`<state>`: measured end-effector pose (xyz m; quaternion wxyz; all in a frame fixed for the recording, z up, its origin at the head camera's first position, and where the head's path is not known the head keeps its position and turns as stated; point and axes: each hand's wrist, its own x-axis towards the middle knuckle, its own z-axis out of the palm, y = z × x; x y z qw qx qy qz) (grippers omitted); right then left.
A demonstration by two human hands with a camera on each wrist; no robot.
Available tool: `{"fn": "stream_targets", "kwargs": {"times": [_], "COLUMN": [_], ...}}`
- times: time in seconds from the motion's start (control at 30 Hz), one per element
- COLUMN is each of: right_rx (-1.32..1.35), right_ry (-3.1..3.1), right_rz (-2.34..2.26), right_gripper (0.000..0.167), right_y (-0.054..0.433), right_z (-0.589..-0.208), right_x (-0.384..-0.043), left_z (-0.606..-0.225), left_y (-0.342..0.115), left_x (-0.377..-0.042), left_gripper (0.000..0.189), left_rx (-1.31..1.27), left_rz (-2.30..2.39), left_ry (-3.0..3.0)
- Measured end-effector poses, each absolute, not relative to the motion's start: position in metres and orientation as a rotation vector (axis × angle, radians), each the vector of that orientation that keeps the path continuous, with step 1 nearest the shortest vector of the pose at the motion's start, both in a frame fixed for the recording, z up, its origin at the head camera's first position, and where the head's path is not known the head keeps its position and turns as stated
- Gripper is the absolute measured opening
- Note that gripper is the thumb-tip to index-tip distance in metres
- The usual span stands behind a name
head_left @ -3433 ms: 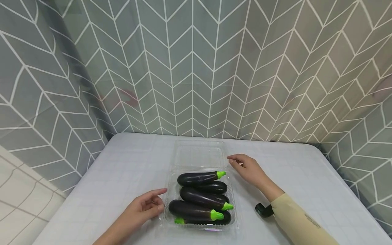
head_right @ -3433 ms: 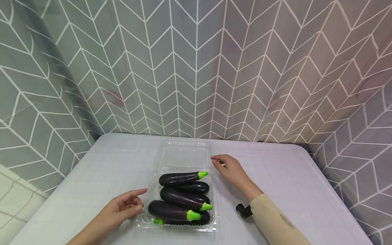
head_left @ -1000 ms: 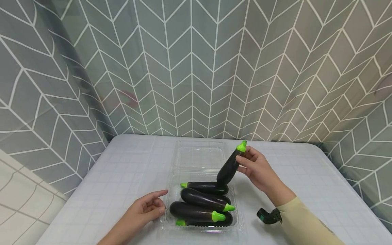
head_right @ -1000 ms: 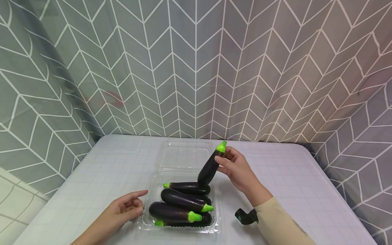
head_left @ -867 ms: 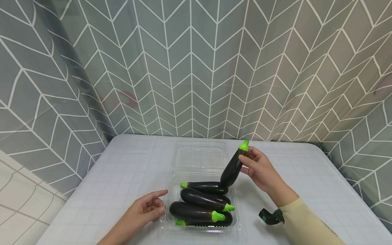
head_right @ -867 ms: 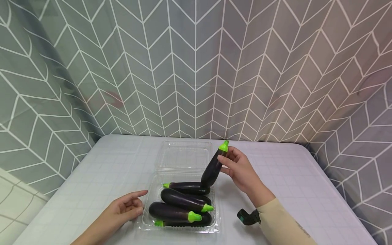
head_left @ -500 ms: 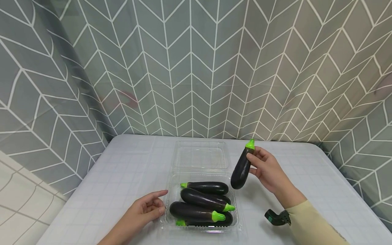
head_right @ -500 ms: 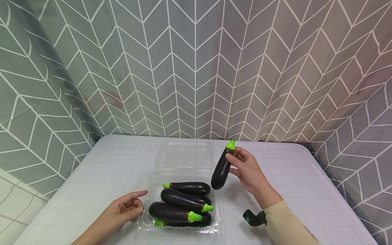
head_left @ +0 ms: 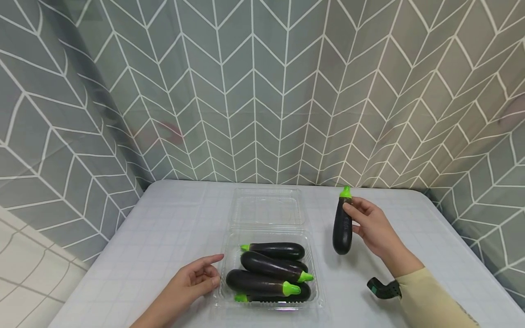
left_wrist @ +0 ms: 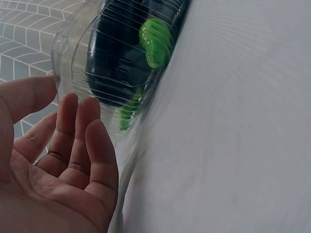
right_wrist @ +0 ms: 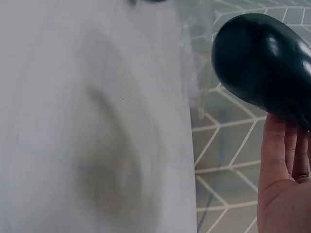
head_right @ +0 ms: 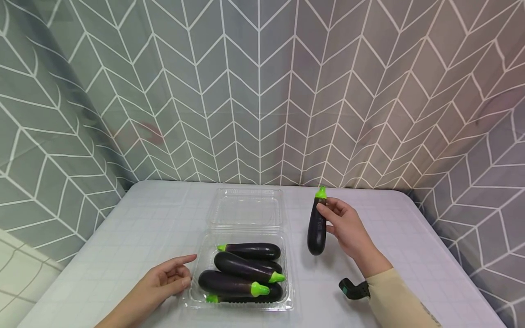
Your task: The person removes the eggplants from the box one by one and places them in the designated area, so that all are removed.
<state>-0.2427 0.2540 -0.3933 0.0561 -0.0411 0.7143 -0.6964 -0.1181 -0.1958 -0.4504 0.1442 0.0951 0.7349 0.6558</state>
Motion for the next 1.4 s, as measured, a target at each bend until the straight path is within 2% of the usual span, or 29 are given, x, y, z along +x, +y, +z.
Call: {"fn": "stream_targets", "kwargs": {"times": [0.2, 0.37, 1.1, 1.4], "right_rx": [-0.06, 0.015, 0.099, 0.079], "right_ry": [2.338, 2.41, 2.593, 2.637], "right_rz": [-1.927, -1.83, -1.366, -1.238], "right_gripper": [0.073, 0.081, 0.085, 0.079], "right_y": [0.265, 0.272, 0.278, 0.276], "right_z": [-0.395, -0.398, -0.423, -0.424], "right_x": [-0.252, -0.262, -0.29, -0.29], "left_z": [-0.451, -0.45, -0.452, -0.453], "left_y": [-0.196, -0.197, -0.197, -0.197], "left_x": [-0.118, -0.118, -0.118, -0.118], "left_gripper": [0.057, 0.058, 0.057, 0.057], "left_rx": [0.283, 0.275, 0.286, 0.32], "left_rz": [1.892, 1.891, 1.88, 1.873], "left_ry": [2.119, 2.118, 2.143, 2.145]}}
